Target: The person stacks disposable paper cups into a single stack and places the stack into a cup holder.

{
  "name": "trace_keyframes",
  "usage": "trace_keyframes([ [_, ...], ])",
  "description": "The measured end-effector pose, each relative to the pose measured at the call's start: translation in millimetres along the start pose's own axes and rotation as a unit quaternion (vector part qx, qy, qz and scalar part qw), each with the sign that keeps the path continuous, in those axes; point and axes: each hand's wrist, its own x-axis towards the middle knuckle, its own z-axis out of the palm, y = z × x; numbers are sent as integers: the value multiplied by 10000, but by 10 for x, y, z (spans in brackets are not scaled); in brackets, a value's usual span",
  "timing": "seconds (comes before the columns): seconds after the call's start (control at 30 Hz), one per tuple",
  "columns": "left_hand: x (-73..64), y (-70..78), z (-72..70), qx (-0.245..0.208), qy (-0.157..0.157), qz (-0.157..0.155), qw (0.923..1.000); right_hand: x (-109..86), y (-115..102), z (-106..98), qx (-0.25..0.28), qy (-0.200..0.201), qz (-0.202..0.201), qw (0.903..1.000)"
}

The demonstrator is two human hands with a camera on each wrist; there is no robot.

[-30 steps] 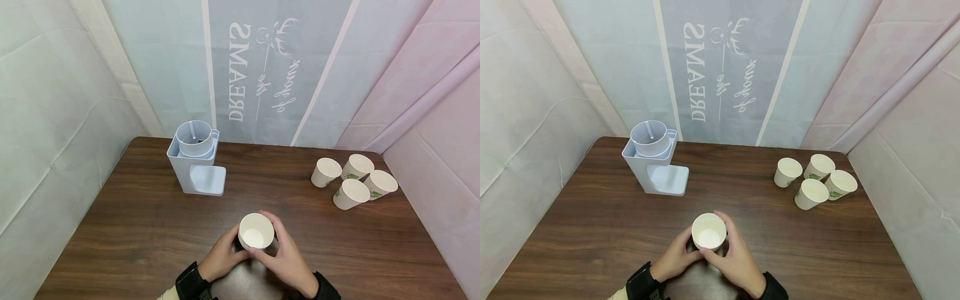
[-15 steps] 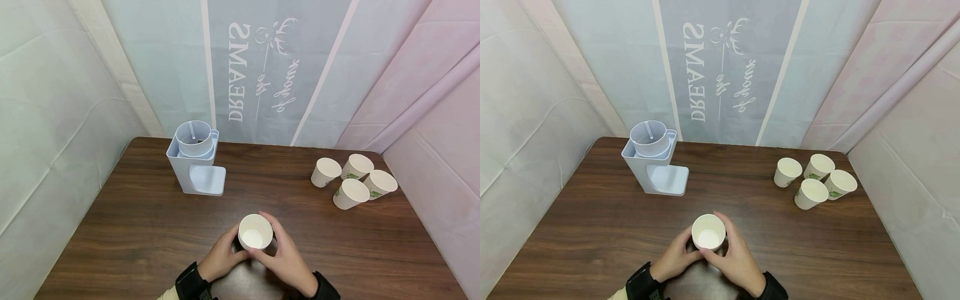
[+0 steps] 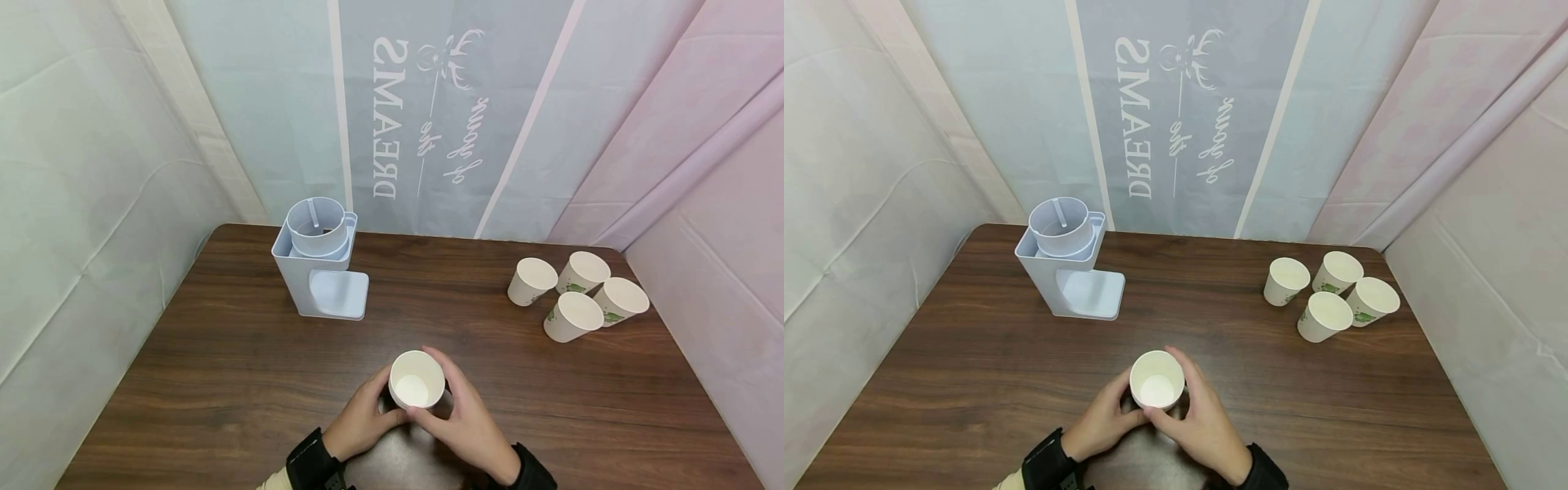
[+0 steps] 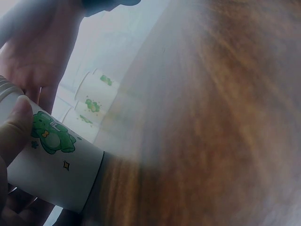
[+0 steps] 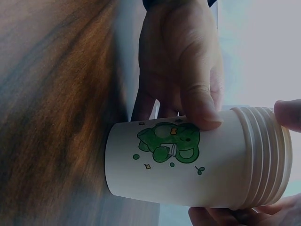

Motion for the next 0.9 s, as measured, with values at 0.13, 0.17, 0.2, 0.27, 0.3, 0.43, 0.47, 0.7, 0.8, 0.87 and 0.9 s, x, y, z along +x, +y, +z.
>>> trace_keyframes([
  [0.13, -2, 1, 1, 5, -4, -19, 10000, -8, 12, 5, -65, -23, -70, 10000],
  [0.17, -2, 1, 2, 13, 7, -20, 10000, -11, 15, 6, -75, -30, -88, 9999],
  [0.2, -1, 1, 3, 26, 24, -14, 10000, -12, 17, 6, -81, -40, -109, 9999],
  [0.27, 0, 0, 5, 43, 63, -4, 10000, -14, 22, 6, -80, -52, -164, 9998],
  [0.3, 1, -1, 6, 44, 75, 4, 10000, -14, 23, 6, -67, -49, -182, 9998],
  [0.43, 1, -5, 5, 6, 55, 20, 10000, -10, 18, 13, -30, 53, -191, 9998],
  [0.47, 0, -6, 5, 2, 40, 25, 10000, -9, 17, 16, -43, 101, -204, 9997],
  [0.7, -2, -7, 6, 17, 9, 21, 10000, 3, 13, 22, -109, 231, -220, 9994],
  [0.8, -1, -6, 4, 13, 14, 34, 10000, 7, 9, 19, -112, 203, -208, 9995],
  [0.87, 1, -6, 2, 14, 14, 53, 10000, 10, 6, 17, -132, 190, -204, 9995],
  [0.9, 2, -7, 1, 16, 14, 64, 10000, 10, 5, 17, -150, 190, -207, 9995],
])
